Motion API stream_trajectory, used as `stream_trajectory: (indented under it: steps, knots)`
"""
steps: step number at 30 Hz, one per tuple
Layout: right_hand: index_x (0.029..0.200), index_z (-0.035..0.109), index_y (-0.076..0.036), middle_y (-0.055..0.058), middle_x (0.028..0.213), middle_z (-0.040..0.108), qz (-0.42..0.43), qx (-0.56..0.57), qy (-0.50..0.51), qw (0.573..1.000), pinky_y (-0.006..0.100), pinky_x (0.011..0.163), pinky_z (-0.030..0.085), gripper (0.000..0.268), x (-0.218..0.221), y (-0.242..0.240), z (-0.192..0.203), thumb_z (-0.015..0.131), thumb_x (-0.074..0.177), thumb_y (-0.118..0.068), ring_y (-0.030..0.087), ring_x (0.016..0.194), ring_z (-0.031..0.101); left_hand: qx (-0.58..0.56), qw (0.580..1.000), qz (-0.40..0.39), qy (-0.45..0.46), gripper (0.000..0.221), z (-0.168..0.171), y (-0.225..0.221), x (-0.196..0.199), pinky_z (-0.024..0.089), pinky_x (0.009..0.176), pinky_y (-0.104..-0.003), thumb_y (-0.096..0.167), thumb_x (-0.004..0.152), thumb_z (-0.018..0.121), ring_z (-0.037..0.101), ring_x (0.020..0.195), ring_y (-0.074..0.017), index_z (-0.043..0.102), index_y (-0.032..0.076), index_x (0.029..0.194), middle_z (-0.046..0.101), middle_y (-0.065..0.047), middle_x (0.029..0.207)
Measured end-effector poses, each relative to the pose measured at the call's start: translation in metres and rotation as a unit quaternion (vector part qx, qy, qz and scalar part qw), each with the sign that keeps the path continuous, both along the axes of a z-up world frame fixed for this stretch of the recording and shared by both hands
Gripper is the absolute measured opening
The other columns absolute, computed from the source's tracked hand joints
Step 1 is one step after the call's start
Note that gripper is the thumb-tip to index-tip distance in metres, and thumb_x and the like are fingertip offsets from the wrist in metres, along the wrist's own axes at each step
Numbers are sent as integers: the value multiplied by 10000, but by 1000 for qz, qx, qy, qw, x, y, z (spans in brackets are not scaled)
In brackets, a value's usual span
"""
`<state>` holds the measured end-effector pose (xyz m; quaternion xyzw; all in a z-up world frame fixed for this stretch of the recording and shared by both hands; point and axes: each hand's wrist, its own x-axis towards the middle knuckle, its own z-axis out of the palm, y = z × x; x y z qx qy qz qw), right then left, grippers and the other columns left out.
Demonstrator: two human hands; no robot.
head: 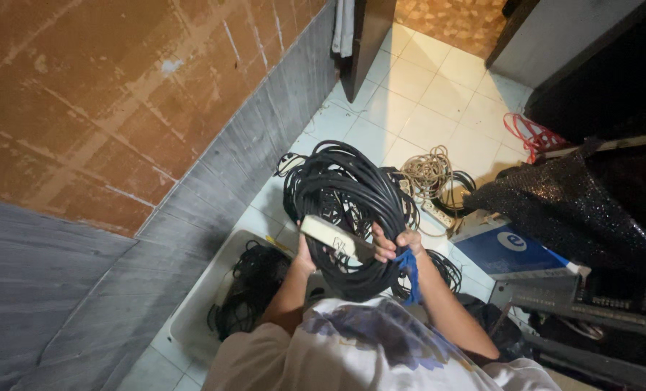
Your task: The person coils several black cables by hand and places them inside a white plastic bin on the floor.
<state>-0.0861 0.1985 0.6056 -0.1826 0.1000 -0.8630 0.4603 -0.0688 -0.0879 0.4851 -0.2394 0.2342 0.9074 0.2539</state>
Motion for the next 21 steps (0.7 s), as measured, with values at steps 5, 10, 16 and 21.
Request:
stream_trajectory:
  steps: [5,10,16,21]
  knots:
    - [1163,510,-28,43,770,527,41,-75,0,996,378,743,497,454,-16,4,-6,753,805,-165,189,696,570,94,990,-27,101,1065,2,-1,4,564,770,-536,1028,844,440,641,934,-313,670,112,1337,696,-129,1104]
    - [1177,505,-15,52,772,540,36,-57,18,998,387,723,500,467,-18,7,-19,746,811,-173,201,689,581,21,1000,-19,-8,1106,6,6,3,485,1038,-567,973,689,382,623,1226,-351,615,148,1387,675,-124,1341]
    - [1189,508,-20,56,789,543,108,-45,35,992,393,726,499,493,-14,-5,-16,751,779,-148,202,696,583,67,997,26,18,1069,12,18,-6,475,1067,-559,977,737,377,619,1211,-375,607,154,1380,664,-141,1319]
    - [1215,520,16,78,804,565,143,-21,41,989,393,738,499,535,-4,-19,2,769,769,-142,220,720,586,62,997,48,23,1097,13,26,-13,497,1045,-525,974,737,343,649,1184,-356,611,122,1376,698,-154,1295]
